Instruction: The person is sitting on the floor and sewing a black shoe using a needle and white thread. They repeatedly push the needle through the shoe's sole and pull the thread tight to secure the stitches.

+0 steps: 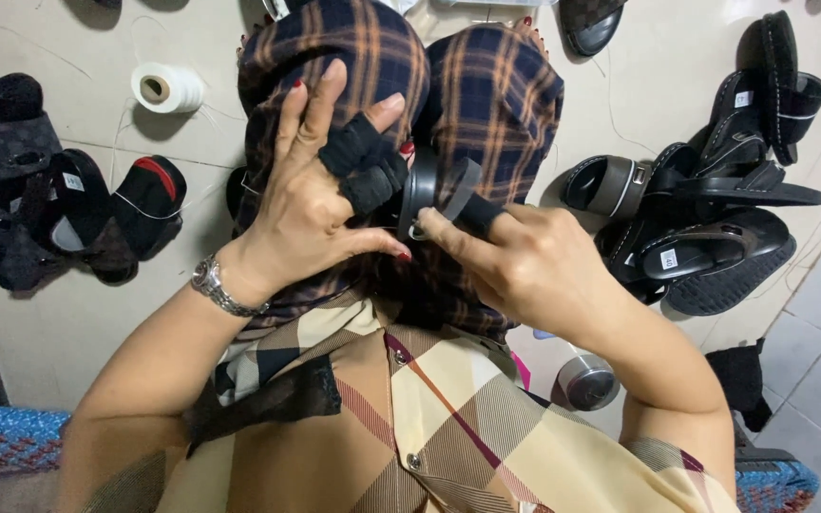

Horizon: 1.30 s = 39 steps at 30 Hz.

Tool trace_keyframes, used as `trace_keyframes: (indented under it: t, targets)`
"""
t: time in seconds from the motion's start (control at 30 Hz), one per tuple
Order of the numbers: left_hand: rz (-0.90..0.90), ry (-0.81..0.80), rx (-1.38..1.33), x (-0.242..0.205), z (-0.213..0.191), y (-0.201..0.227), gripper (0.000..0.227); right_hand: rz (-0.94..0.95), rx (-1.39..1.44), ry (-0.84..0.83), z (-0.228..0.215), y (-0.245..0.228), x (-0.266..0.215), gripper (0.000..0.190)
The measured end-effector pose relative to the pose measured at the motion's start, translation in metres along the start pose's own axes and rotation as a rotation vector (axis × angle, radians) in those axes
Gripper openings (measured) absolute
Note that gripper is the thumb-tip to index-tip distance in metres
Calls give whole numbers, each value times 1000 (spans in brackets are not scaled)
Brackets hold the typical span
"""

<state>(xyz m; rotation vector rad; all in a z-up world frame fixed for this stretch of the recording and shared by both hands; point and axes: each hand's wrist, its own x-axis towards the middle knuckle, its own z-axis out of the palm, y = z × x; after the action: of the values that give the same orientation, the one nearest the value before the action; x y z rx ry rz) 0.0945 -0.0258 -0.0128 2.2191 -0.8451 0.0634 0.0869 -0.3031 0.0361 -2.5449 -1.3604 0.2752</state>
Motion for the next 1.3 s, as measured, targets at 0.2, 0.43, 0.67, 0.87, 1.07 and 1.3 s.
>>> trace_keyframes:
  t: [0.2, 0.43, 0.67, 0.87, 1.07, 1.3]
  targets:
    - [-12, 85, 123, -29, 11, 11, 96, 120, 750, 43, -9, 42, -14, 46]
    - [-515, 92, -1367, -48, -10, 52, 21, 367, -27, 412, -18, -7, -25, 18]
    - [-433, 343, -177, -67, 64, 46, 26, 129, -209, 316, 29, -8, -5, 28]
    - [-280, 459, 193, -50, 75, 57, 45, 224, -295, 95, -18, -38, -30, 41]
    - [-88, 211, 130, -22, 35, 28, 82, 547, 432, 120, -45, -40, -48, 54]
    - [101, -45, 200, -30, 69, 1, 28, 293, 1121, 518, 54, -16, -16, 11]
